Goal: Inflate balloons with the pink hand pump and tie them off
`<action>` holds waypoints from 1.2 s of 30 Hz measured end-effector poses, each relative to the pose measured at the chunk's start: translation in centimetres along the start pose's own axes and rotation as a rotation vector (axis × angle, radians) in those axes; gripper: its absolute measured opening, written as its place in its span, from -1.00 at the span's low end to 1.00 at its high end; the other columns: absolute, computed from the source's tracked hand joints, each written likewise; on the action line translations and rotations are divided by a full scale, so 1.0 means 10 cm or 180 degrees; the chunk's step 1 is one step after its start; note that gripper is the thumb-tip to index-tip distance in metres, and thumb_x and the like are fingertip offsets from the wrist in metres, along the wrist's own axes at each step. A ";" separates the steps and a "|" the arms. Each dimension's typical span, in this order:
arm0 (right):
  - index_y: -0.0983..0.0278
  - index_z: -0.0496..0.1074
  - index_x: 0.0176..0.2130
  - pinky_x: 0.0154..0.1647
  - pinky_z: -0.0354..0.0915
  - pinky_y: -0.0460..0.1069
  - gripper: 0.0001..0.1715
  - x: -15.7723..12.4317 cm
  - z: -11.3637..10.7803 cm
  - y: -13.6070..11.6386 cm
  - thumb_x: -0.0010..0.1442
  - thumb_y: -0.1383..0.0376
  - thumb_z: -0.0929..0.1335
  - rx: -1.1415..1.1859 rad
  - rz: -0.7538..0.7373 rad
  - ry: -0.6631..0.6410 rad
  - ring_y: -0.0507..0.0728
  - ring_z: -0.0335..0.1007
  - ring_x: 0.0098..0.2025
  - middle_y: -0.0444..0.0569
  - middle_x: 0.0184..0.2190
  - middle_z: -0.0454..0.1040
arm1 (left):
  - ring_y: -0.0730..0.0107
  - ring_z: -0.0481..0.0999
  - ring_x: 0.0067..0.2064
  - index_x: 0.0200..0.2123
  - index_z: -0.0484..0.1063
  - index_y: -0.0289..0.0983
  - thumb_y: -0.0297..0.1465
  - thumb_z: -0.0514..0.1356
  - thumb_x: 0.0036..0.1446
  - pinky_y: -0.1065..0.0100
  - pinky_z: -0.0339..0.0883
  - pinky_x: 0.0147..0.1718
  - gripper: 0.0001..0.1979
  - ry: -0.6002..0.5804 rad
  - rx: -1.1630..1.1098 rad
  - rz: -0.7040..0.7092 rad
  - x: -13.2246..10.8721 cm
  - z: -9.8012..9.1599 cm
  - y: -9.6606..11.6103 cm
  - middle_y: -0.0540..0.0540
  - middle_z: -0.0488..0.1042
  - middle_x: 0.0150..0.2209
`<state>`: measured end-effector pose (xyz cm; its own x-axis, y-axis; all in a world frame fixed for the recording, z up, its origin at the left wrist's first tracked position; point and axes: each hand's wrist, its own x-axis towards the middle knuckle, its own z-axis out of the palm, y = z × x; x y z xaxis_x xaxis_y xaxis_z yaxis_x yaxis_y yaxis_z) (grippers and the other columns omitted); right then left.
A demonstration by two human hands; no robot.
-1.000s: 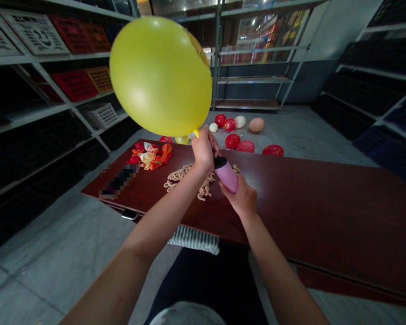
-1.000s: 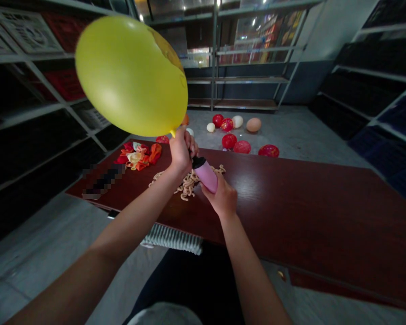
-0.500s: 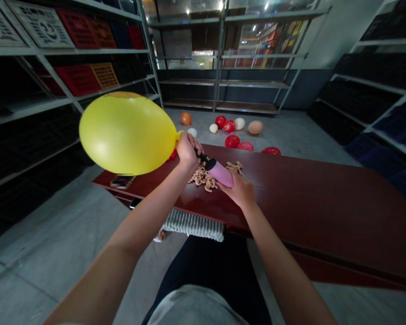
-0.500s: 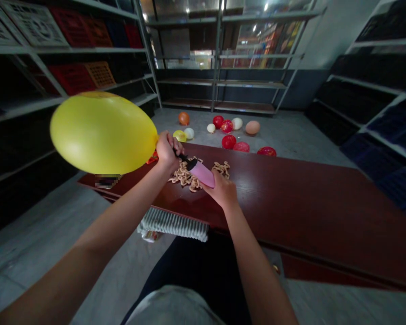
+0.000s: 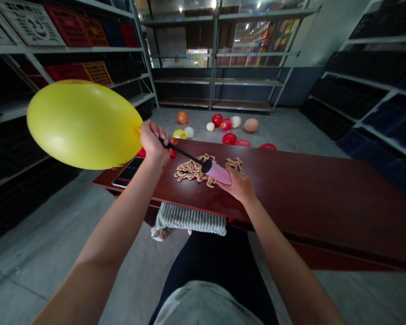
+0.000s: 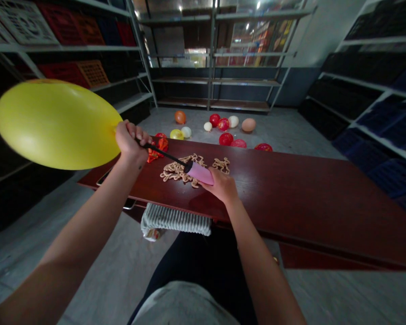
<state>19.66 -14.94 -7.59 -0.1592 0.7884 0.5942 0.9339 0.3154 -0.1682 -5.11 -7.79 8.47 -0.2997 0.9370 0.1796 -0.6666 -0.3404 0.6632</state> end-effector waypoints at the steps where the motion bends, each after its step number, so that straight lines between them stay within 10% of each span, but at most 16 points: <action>1: 0.28 0.44 0.03 -0.20 0.40 0.04 -0.41 0.00 0.01 0.00 0.14 -0.03 0.43 0.0011 -0.0015 0.0030 0.24 0.58 -0.19 0.13 -0.09 0.60 | 0.51 -0.05 -0.74 -0.65 -0.09 -0.22 -0.38 -0.04 0.34 0.34 -0.05 -0.67 -0.52 -0.0040 0.0023 0.0024 -0.01 0.03 0.03 0.05 -0.05 -0.73; 11: 0.32 0.41 0.07 -0.27 0.41 0.05 -0.35 0.00 0.04 0.10 0.17 -0.06 0.39 0.0131 0.0335 0.0157 0.24 0.59 -0.24 0.15 -0.06 0.59 | 0.52 -0.10 -0.73 -0.62 -0.09 -0.21 -0.30 -0.04 0.40 0.34 -0.11 -0.67 -0.50 -0.0310 0.0304 0.0189 -0.09 0.60 -0.12 0.06 -0.06 -0.74; 18: 0.33 0.40 0.05 -0.30 0.42 0.03 -0.36 0.03 0.10 0.16 0.20 -0.08 0.36 0.0285 0.0535 0.0285 0.23 0.60 -0.27 0.14 -0.05 0.60 | 0.56 -0.10 -0.77 -0.64 -0.05 -0.19 -0.19 -0.03 0.42 0.39 -0.10 -0.75 -0.45 -0.0479 0.0276 -0.0023 -0.14 0.87 -0.73 0.11 -0.07 -0.76; 25: 0.27 0.43 0.03 -0.38 0.37 -0.03 -0.47 0.04 0.11 0.17 0.18 0.01 0.38 0.0079 0.0756 0.0653 0.18 0.60 -0.35 0.02 -0.20 0.64 | 0.57 0.01 -0.83 -0.72 0.03 -0.22 -0.33 0.06 0.30 0.49 -0.02 -0.80 -0.47 -0.0487 0.0339 -0.0383 -0.21 0.79 -1.40 0.10 0.01 -0.81; 36: 0.24 0.43 0.04 -0.35 0.43 0.01 -0.55 0.00 0.15 0.15 0.24 0.07 0.36 -0.0136 0.0309 0.0637 0.19 0.61 -0.26 0.03 -0.08 0.62 | 0.50 0.02 -0.81 -0.74 0.04 -0.21 -0.50 0.00 0.13 0.44 -0.05 -0.82 -0.59 0.0182 0.0200 -0.0551 -0.19 0.45 -1.32 0.07 0.02 -0.80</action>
<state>20.59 -13.71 -9.00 -0.0052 0.6922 0.7217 0.9551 0.2171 -0.2014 7.31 -4.70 2.68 -0.2236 0.9745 0.0186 -0.6682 -0.1671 0.7249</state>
